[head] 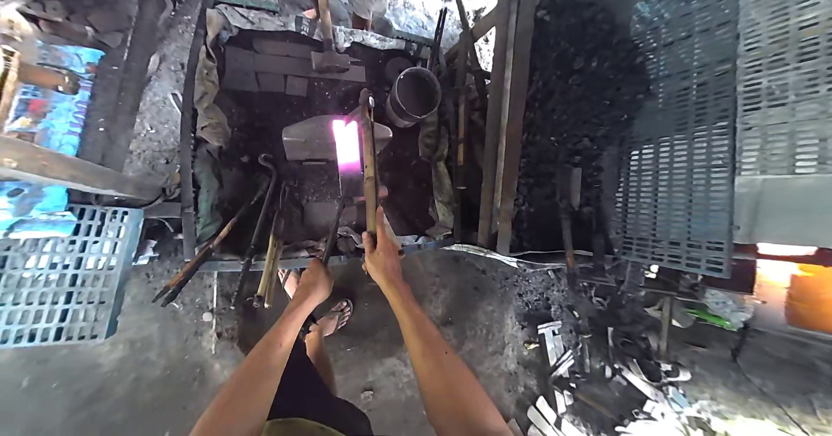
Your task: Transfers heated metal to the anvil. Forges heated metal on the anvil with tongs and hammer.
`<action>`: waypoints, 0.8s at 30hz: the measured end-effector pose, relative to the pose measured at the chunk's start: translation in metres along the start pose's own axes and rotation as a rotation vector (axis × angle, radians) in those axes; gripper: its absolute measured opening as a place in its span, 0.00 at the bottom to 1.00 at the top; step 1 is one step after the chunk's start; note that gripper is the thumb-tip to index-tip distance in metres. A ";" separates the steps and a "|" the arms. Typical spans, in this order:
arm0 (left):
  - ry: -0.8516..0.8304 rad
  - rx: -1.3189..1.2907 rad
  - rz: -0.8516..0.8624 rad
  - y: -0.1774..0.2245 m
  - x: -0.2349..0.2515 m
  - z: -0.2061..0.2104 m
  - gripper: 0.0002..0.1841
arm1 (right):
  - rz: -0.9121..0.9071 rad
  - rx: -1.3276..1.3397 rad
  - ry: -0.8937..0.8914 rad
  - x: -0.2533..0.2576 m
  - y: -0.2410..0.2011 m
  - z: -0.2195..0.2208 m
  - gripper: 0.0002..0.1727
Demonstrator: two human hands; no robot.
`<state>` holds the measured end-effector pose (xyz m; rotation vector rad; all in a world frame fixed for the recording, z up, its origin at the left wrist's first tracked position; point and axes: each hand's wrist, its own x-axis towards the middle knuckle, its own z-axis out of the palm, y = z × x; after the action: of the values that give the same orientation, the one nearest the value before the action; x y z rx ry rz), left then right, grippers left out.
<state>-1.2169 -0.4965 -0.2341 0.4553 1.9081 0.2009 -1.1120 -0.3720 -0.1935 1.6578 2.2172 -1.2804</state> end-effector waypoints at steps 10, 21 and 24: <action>0.009 0.002 0.003 -0.003 0.003 0.002 0.20 | 0.025 -0.058 -0.026 0.018 -0.015 -0.005 0.40; 0.002 -0.003 -0.007 -0.007 0.011 0.007 0.19 | 0.067 -0.305 -0.064 0.002 -0.054 -0.016 0.39; 0.004 -0.004 0.004 -0.008 0.011 0.006 0.20 | 0.077 -0.311 -0.084 -0.001 -0.061 -0.020 0.39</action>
<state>-1.2166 -0.4999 -0.2483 0.4560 1.9106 0.2088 -1.1544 -0.3629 -0.1464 1.5261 2.1488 -0.9129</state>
